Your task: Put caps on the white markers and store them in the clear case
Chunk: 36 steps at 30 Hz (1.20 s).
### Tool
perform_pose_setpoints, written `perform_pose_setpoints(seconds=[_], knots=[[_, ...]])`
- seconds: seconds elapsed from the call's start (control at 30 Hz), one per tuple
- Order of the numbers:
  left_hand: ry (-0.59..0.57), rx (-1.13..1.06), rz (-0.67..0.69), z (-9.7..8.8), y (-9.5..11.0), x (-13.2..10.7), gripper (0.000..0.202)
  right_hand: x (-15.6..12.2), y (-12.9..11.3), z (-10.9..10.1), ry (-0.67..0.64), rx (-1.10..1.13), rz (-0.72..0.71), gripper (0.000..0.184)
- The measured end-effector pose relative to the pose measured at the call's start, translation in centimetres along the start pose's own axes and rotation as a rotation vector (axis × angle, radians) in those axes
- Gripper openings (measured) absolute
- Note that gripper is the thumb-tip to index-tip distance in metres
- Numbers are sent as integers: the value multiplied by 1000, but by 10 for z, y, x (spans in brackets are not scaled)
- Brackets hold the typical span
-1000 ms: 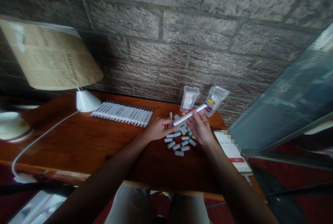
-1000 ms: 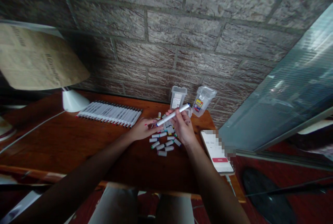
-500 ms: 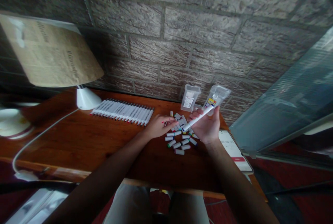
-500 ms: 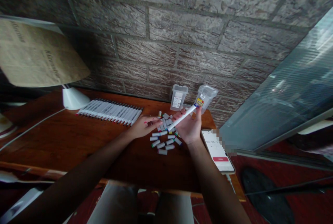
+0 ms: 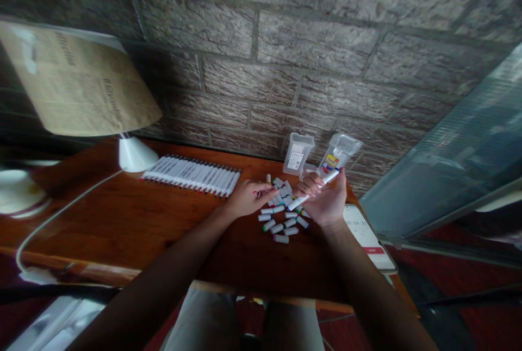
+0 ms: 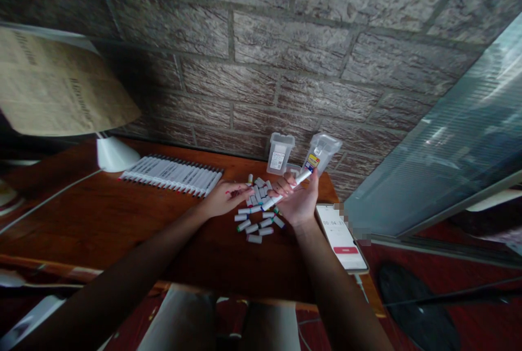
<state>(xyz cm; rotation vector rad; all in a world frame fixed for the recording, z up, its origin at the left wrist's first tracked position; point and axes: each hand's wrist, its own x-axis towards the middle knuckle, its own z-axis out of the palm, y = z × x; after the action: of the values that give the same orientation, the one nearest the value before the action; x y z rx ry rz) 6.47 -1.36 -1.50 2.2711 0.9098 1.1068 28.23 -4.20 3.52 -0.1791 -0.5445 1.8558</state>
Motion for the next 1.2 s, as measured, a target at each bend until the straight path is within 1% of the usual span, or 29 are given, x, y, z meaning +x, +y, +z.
perform_pose_setpoints(seconds=[0.2,0.33,0.53,0.67,0.9,1.1,1.2], knots=[[4,-18,-11,0,0,0,31,0,1,0,-3,-24,19,60],[-6,-71,-18,1,1,0,29,0,3,1,0,-45,31,63],[-27,-148,13,5,-2,-2,33,-1,6,3,33,-100,-19,57],[-74,-131,26,6,-3,-2,34,-1,9,4,39,-129,-47,56],[-86,-104,18,5,0,-2,31,0,10,6,73,-105,-57,56],[-29,-148,34,5,-2,-1,30,1,8,5,90,-135,-84,59],[-26,-122,28,5,-2,-1,29,1,6,2,95,-165,-110,60]])
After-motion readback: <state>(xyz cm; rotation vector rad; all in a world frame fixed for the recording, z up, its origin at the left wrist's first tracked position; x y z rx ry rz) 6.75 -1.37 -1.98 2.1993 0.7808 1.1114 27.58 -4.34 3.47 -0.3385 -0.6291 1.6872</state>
